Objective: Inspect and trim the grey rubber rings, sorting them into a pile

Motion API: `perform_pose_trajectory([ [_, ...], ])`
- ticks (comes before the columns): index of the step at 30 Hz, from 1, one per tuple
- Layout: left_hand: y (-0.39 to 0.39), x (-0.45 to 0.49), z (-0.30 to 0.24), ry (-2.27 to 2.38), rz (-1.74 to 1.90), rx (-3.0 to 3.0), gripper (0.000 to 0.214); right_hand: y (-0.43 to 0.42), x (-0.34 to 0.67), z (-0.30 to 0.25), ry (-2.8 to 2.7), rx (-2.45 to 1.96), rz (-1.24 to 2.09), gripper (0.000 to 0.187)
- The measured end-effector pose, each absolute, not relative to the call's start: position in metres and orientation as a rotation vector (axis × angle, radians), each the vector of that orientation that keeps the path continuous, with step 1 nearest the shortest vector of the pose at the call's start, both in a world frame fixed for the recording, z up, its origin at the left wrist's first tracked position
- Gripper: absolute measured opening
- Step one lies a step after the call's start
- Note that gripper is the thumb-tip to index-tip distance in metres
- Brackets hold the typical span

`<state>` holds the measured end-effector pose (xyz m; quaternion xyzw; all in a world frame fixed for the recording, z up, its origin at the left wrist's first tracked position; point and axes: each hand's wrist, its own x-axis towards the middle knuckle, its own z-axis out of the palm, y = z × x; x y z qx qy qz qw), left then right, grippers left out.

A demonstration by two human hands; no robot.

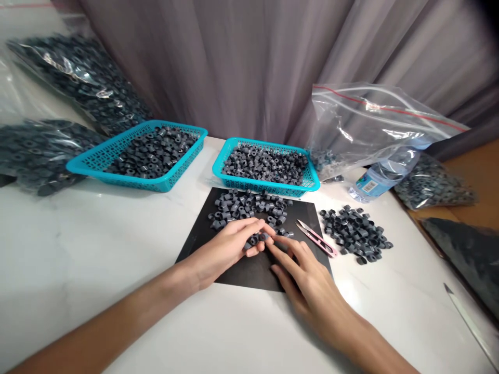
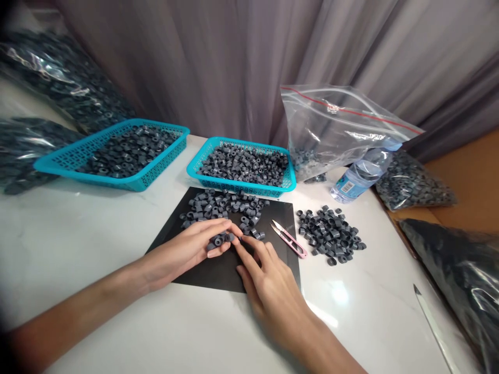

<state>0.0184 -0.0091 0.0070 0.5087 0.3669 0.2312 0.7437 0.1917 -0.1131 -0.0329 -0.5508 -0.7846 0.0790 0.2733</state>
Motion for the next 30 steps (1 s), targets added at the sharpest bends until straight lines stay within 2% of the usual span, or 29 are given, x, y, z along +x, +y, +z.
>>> perform_pose_trajectory([
  [7,-0.009,0.023,0.009,0.777,0.496,1.052,0.031,-0.114,0.196,-0.033,-1.946,-1.421,0.338,0.041],
  [11,-0.009,0.025,0.011,0.804,0.483,1.031,0.034,-0.112,0.2,-0.03,-1.743,-1.427,0.286,0.026],
  [16,-0.01,0.022,0.008,0.78,0.439,1.108,0.024,-0.111,0.203,-0.024,-1.658,-1.431,0.246,0.01],
  [30,-0.016,0.023,0.006,0.819,0.357,1.264,0.026,-0.112,0.202,-0.023,-1.356,-1.32,0.698,0.005],
])
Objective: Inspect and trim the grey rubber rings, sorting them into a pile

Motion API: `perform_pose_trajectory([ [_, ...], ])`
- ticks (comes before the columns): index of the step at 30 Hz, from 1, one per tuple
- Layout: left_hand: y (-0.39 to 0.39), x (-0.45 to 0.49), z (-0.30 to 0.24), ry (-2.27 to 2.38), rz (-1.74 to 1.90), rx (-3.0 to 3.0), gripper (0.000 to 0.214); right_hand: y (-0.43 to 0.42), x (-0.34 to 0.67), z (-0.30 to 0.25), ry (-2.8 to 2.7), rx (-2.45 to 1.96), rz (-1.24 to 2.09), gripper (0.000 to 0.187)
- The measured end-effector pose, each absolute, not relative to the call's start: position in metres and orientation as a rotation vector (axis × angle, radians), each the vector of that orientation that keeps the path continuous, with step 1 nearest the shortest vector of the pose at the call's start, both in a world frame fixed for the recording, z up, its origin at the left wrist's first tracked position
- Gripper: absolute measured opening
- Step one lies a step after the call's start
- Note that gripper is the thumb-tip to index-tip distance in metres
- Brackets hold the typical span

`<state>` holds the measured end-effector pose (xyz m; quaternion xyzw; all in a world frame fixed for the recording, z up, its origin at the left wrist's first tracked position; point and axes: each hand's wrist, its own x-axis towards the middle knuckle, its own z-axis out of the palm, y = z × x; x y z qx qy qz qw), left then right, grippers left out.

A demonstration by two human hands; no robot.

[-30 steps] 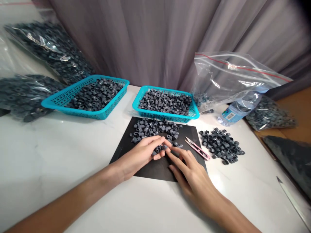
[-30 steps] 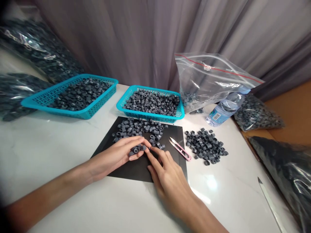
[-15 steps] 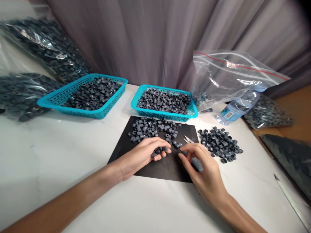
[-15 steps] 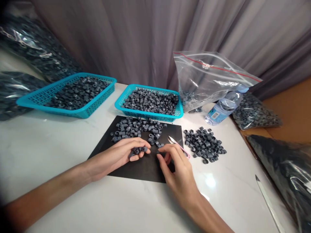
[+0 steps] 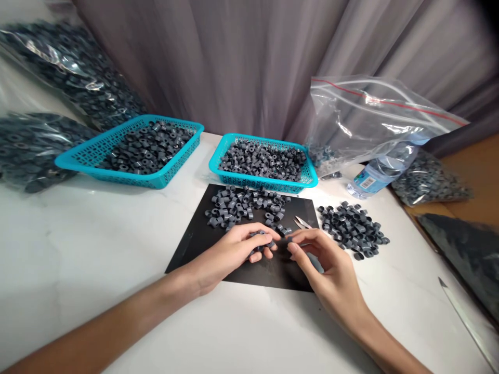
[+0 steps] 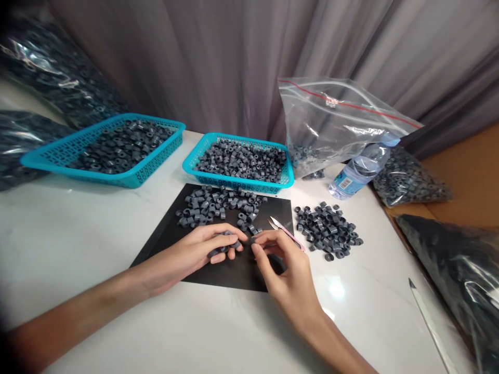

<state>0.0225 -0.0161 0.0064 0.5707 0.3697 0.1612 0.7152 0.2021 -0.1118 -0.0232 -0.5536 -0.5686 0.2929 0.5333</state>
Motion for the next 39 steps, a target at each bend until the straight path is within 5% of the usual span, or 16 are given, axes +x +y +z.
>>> perform_pose_trajectory([
  [9,-0.024,0.027,0.007,0.833,0.342,1.12,0.033,-0.108,0.203,-0.018,-1.178,-1.226,0.995,0.013],
  [39,-0.027,0.029,0.007,0.772,0.298,1.329,0.035,-0.105,0.204,-0.014,-1.063,-1.187,1.163,0.022],
])
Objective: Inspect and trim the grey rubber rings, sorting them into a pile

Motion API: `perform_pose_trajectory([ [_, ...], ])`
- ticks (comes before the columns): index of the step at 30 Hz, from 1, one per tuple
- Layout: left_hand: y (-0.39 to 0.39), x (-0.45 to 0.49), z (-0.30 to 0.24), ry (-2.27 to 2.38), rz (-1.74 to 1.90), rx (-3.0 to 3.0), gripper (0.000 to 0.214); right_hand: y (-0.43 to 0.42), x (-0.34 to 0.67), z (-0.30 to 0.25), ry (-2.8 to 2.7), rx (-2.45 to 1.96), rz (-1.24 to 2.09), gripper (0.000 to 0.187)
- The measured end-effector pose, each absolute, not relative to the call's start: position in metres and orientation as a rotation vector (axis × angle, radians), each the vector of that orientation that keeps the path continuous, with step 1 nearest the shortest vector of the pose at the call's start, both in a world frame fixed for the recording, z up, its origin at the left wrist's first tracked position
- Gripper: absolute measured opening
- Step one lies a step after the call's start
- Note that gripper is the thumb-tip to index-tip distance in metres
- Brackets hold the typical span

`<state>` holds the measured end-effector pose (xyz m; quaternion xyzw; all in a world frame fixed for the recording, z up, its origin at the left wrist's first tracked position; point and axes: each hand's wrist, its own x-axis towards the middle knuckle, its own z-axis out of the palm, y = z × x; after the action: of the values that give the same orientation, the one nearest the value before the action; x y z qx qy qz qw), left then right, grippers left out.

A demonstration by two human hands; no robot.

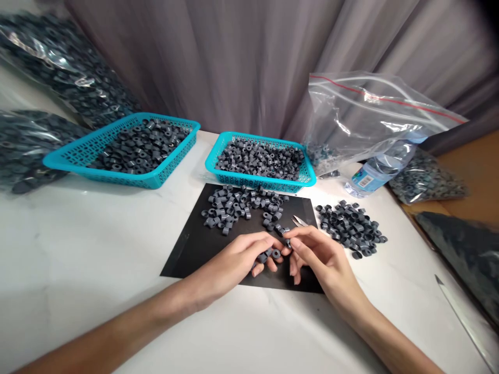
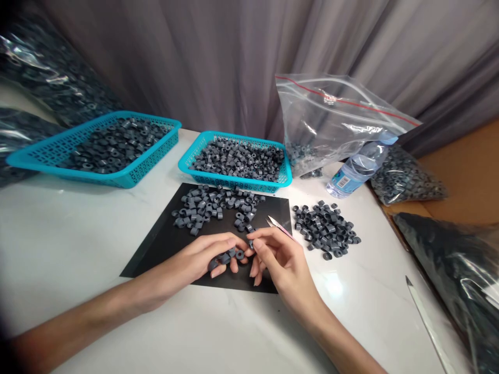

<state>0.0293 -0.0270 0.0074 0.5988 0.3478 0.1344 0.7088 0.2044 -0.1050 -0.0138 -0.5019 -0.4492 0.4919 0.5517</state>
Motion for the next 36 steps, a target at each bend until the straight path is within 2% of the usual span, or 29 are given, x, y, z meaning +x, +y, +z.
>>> perform_pose_trajectory([
  [14,-0.029,0.025,0.003,0.809,0.327,1.184,0.03,-0.106,0.203,-0.011,-1.054,-1.189,1.233,0.029],
  [20,-0.032,0.03,0.006,0.822,0.351,1.003,0.024,-0.108,0.204,-0.016,-1.165,-1.238,1.171,0.027],
  [30,-0.034,0.03,0.014,0.738,0.373,0.822,0.025,-0.113,0.202,-0.013,-1.479,-1.465,0.58,0.028],
  [36,-0.029,0.03,0.02,0.798,0.323,0.848,0.026,-0.107,0.218,-0.025,-1.581,-1.607,0.311,0.021],
])
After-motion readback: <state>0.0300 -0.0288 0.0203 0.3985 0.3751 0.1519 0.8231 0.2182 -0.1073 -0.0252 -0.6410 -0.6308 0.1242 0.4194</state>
